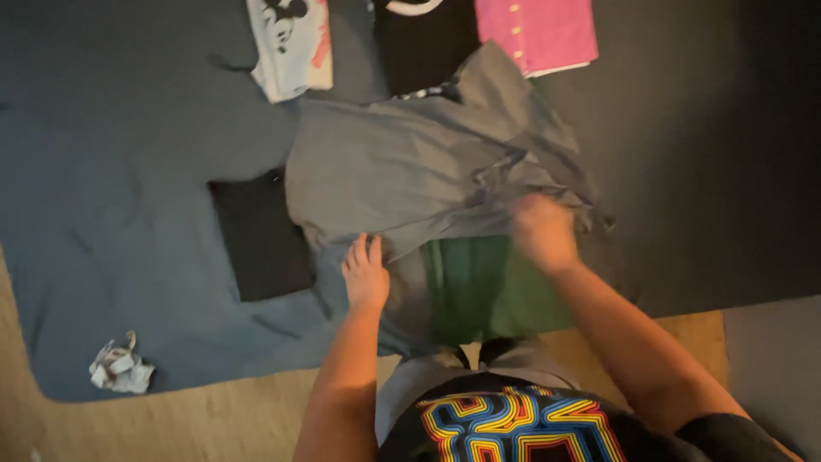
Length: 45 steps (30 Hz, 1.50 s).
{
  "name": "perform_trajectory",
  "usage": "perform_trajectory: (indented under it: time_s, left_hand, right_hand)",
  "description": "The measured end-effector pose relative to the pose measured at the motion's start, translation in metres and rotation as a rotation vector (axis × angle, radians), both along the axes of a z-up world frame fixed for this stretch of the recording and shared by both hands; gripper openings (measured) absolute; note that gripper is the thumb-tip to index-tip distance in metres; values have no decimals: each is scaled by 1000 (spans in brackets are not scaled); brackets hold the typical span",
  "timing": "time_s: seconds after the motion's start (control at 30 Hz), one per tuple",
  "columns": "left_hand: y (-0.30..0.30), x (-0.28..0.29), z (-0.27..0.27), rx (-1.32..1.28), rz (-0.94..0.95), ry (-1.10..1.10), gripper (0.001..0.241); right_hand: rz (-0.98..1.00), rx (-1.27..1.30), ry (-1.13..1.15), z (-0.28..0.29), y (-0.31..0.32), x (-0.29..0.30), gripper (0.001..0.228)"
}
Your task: The person folds several garments on a bed, including a black t-shirt, gray shorts, a black and white checkered shirt, and a pink top. Each item is laid flat, folded into a compact rectangle, and placed in a neat pile on the bed.
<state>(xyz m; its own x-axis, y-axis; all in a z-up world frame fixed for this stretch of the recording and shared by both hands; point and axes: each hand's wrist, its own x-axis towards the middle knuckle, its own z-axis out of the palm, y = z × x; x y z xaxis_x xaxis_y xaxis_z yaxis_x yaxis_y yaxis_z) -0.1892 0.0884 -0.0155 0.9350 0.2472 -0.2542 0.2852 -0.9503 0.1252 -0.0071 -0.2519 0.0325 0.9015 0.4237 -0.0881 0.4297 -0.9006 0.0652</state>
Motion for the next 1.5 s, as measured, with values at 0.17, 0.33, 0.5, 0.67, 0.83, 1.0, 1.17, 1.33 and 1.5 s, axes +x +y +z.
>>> perform_trajectory:
  time_s: [0.17, 0.33, 0.5, 0.67, 0.83, 1.0, 1.17, 1.33, 1.5]
  left_hand:
    - [50, -27, 17, -49, 91, 70, 29]
    - [92, -29, 55, -181, 122, 114, 18]
    - [148, -23, 64, -394, 36, 142, 18]
    - [162, 48, 88, -865, 257, -143, 22]
    - [166, 66, -12, -995, 616, 15, 75]
    - [138, 75, 43, -702, 531, 229, 65]
    - [151, 67, 0, -734, 538, 258, 69]
    - [130, 99, 29, -803, 634, 202, 81]
    - [126, 103, -20, -870, 677, 186, 53]
  right_hand:
    - [516, 164, 261, 28, 122, -51, 46]
    - [472, 117, 338, -42, 139, -45, 35]
    - [459, 301, 294, -26, 128, -23, 25]
    - [228, 416, 523, 4, 138, -4, 23]
    - [109, 318, 342, -7, 142, -3, 59]
    - [-159, 392, 203, -21, 91, -9, 44]
    - [-409, 396, -84, -53, 24, -12, 35]
    - [-296, 379, -35, -24, 55, 42, 57]
    - [-385, 95, 153, -84, 12, 62, 44]
